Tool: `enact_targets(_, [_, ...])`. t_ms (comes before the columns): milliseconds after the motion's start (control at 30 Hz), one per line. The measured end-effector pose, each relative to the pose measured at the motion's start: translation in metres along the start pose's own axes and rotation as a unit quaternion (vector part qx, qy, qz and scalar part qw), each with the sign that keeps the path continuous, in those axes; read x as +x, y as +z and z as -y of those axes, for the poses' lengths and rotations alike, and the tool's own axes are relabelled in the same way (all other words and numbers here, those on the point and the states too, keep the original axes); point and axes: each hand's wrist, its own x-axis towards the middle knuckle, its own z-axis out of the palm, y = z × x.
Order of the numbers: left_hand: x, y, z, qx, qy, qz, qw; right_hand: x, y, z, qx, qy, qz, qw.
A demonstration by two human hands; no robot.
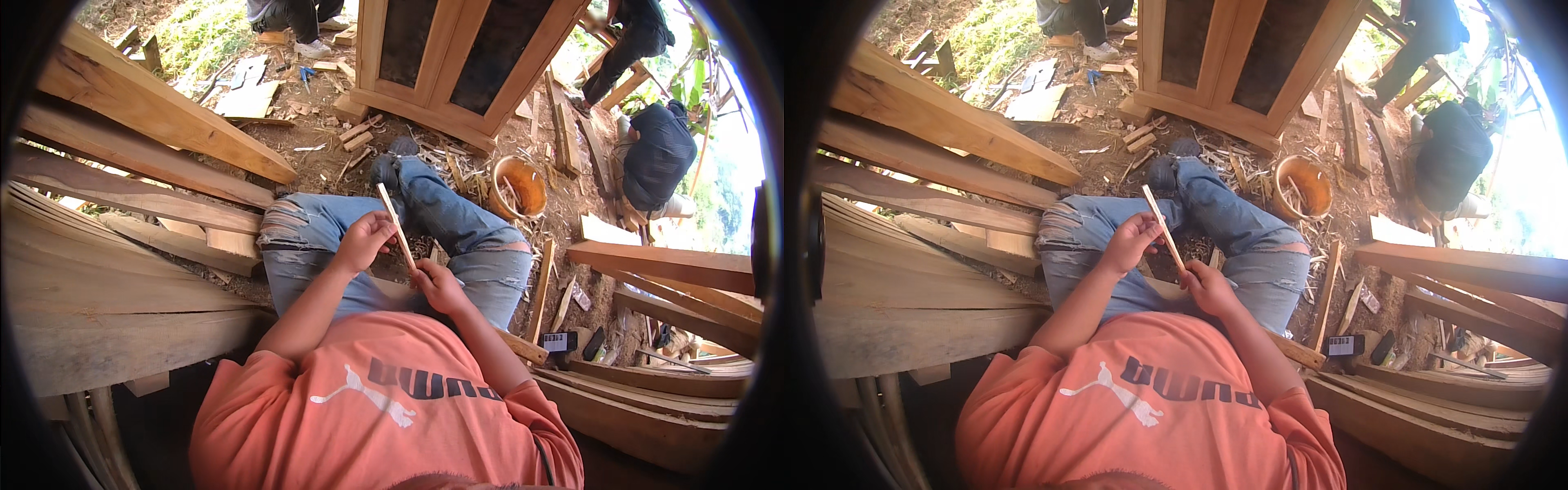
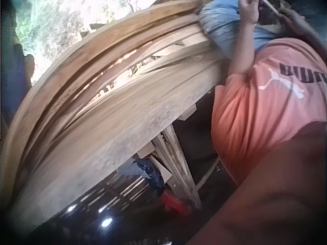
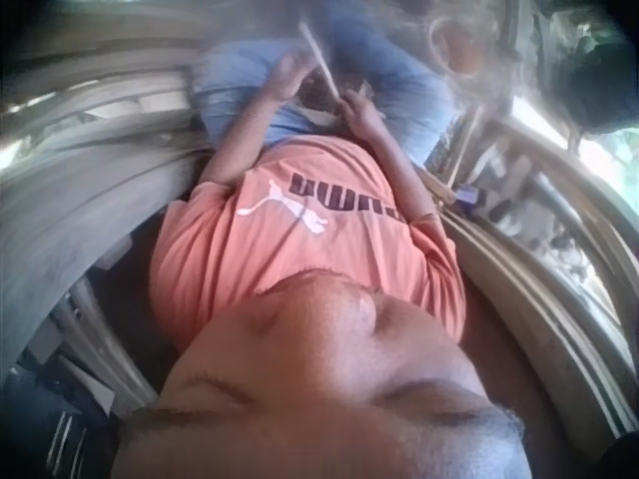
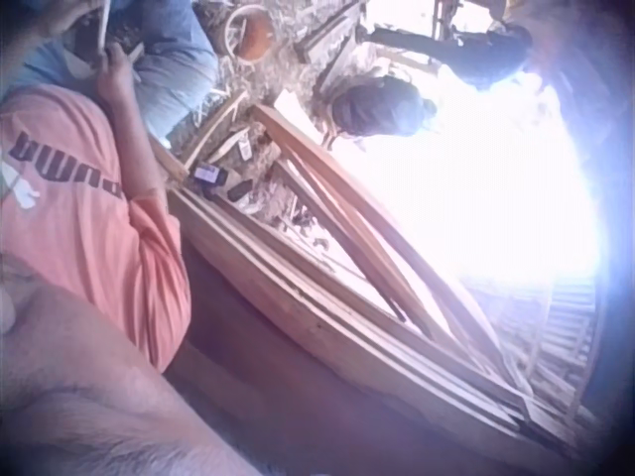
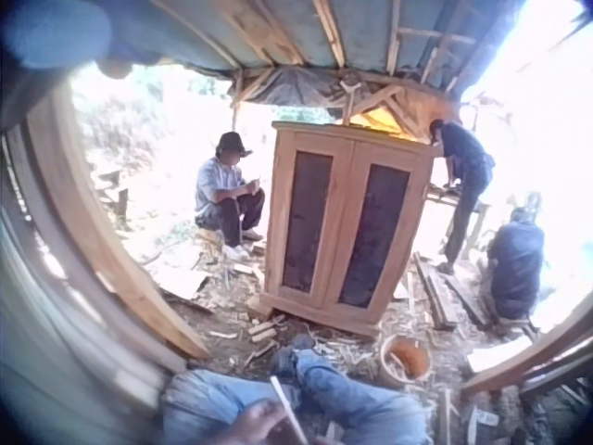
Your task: The person sits on the ground and uses a curved metal tool to scrape and smooth a small wooden stick. They then use a hammer to tap the stick against a wooden beam, continuing to refine its shape.
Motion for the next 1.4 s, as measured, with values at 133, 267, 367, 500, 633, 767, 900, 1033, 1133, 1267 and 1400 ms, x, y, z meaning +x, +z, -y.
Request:
enact_targets(133, [-0.004, -0.004, 0.003, -0.070, -0.003, 0.007, 0.997, 0.008, -0.002, -0.006, 0.067, -0.016, 0.041, 0.997])
enact_targets(267, [-0.003, -0.003, 0.013, -0.065, -0.047, 0.053, 0.995, 0.005, -0.002, -0.012, 0.125, -0.017, 0.055, 0.990])
enact_targets(367, [0.002, 0.005, 0.020, -0.050, -0.067, 0.046, 0.995, 0.006, -0.004, -0.016, 0.129, -0.004, 0.085, 0.988])
enact_targets(500, [0.013, 0.009, 0.025, -0.051, -0.053, 0.014, 0.997, 0.000, -0.020, 0.000, -0.085, -0.032, -0.033, 0.995])
enact_targets(633, [0.020, 0.008, 0.011, -0.062, -0.059, -0.012, 0.996, -0.026, -0.054, 0.036, -0.346, 0.024, -0.117, 0.931])
enact_targets(767, [0.042, 0.008, -0.013, -0.076, -0.055, -0.004, 0.996, -0.066, -0.060, 0.021, -0.439, 0.158, -0.034, 0.884])
enact_targets(900, [0.068, 0.003, -0.011, -0.114, -0.046, -0.011, 0.992, -0.088, -0.052, 0.028, -0.465, 0.175, -0.023, 0.868])
enact_targets(1033, [0.066, -0.002, 0.004, -0.158, -0.060, -0.036, 0.985, -0.098, -0.053, 0.027, -0.468, 0.185, -0.020, 0.864])
enact_targets(1133, [0.060, -0.004, 0.013, -0.198, -0.081, -0.017, 0.977, -0.097, -0.054, 0.029, -0.473, 0.259, -0.016, 0.842])
enact_targets(1267, [0.057, -0.009, -0.005, -0.183, -0.074, 0.017, 0.980, -0.078, -0.066, 0.026, -0.395, 0.339, 0.006, 0.854])
enact_targets(1400, [0.058, -0.015, -0.003, -0.178, -0.093, 0.049, 0.978, -0.055, -0.083, 0.040, 0.046, 0.302, -0.154, 0.940])
